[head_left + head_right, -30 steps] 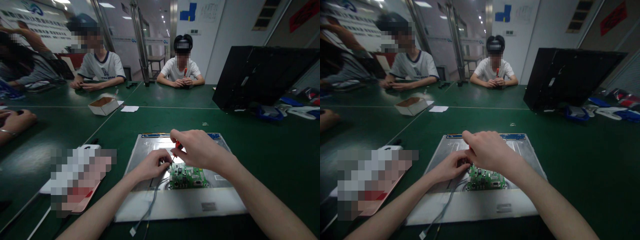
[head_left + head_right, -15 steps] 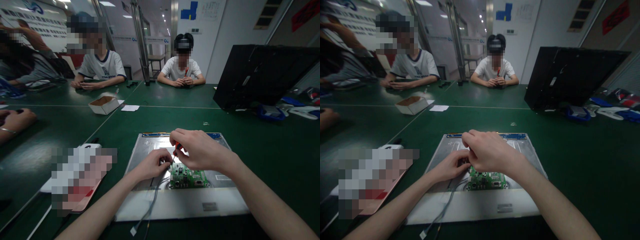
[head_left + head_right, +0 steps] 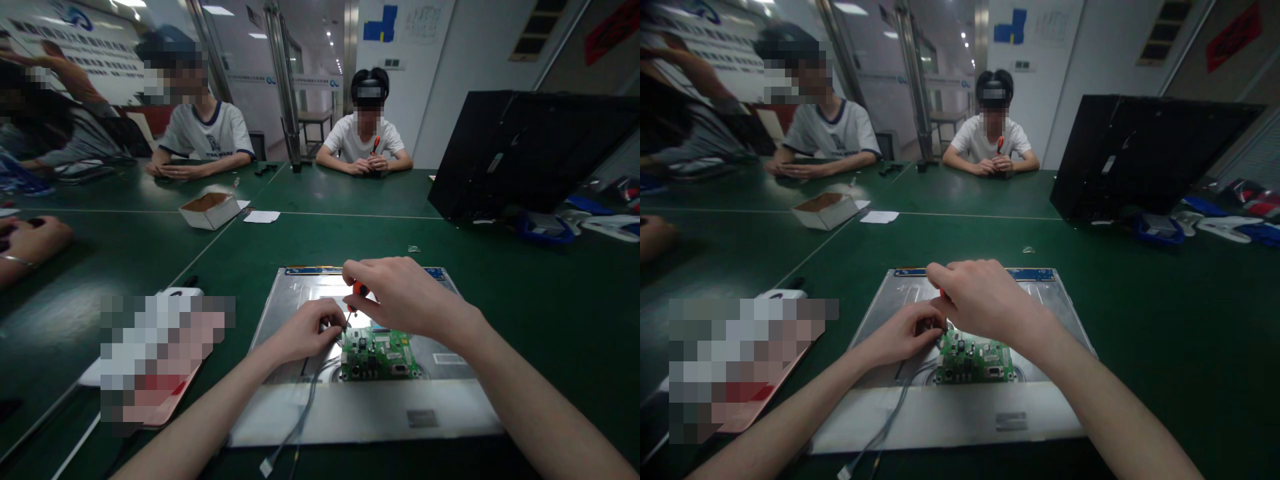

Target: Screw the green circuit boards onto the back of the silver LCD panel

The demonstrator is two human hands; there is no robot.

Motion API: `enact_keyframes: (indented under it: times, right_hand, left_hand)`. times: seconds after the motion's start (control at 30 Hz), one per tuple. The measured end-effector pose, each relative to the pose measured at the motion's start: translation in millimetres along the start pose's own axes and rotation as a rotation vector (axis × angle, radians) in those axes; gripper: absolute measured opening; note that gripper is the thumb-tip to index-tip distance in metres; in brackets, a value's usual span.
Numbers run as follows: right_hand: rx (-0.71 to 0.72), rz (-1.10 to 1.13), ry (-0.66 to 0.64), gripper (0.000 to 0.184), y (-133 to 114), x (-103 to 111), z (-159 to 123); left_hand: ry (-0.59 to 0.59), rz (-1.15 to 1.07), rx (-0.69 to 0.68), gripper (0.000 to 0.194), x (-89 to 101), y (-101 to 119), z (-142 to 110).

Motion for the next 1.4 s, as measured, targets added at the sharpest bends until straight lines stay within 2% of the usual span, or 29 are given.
enact_keyframes:
  times: [0.43,0.77,1.07,1.4]
  right_hand:
    - [0.068,0.063,-0.016,0.012,-2.4,4.5,-5.7]
    - [0.074,0.052,-0.029,0.019,-2.9,3.2,-6.8]
    - [0.047,0.006,-0.015,0.008,-3.6,2.9,-3.6]
    - [0.062,0.077,-0.041,0.012,-7.2,5.8,-8.0]
  left_hand:
    - [-0.005,0.000,-0.037,0.013,-0.5,-3.1,0.2]
    - [0.004,-0.002,-0.013,0.014,-0.4,1.2,0.0]
    - [0.013,-0.008,-0.017,0.015,-0.3,-1.1,-0.9]
    - [-0.010,0.002,-0.011,0.013,-0.2,-1.5,1.2]
Point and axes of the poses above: each hand's wrist, its own z-axis towards the middle knuckle, its own x-axis out of the back of the hand, y = z × x, the point moved 3 cm from there along z, towards the middle knuckle, and after that the axes turned 7 degrees about y, right-handed, at the moved point
